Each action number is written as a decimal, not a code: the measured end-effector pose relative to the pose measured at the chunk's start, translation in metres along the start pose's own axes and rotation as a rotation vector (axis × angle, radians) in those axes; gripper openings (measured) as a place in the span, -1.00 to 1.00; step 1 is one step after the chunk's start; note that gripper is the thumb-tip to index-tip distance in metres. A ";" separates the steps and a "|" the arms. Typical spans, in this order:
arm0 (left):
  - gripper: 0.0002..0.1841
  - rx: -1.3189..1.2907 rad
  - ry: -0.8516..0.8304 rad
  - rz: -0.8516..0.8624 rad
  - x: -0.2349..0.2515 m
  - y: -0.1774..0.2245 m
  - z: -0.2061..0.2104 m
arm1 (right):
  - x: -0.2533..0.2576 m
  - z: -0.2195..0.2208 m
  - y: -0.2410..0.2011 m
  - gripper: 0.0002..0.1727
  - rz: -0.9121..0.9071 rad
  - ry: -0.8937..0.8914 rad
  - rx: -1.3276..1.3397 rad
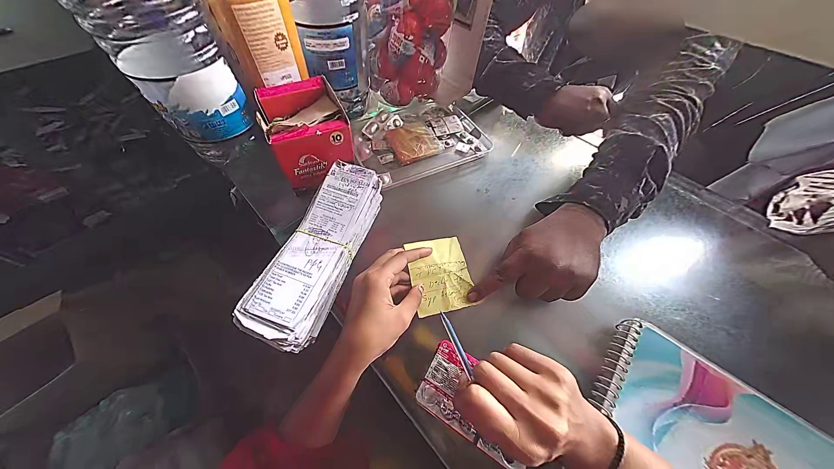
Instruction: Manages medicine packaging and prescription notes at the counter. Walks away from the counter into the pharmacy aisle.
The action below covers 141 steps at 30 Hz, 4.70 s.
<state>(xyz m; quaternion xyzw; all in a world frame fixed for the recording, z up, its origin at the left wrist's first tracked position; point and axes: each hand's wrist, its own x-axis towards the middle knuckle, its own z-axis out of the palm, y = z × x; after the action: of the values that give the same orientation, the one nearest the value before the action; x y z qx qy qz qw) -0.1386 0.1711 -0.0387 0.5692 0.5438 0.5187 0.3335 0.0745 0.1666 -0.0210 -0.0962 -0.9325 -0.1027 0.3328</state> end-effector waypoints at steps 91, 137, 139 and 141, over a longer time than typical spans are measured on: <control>-0.62 0.122 0.005 0.120 0.001 -0.008 -0.004 | -0.002 -0.004 0.000 -0.75 -0.060 0.009 0.012; -0.64 0.294 -0.069 0.211 -0.001 -0.009 -0.003 | 0.000 0.014 0.011 -0.69 0.340 0.098 -0.149; -0.66 0.339 -0.107 0.269 0.002 -0.006 0.001 | -0.002 0.016 0.020 -0.64 0.396 0.063 -0.135; -0.67 0.369 -0.159 0.311 0.004 -0.004 0.002 | -0.003 0.017 0.025 -0.63 0.412 -0.002 -0.076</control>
<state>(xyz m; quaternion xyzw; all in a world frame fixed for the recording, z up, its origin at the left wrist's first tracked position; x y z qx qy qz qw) -0.1379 0.1763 -0.0417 0.7364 0.5073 0.4091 0.1817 0.0729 0.1949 -0.0325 -0.2974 -0.8888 -0.0674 0.3422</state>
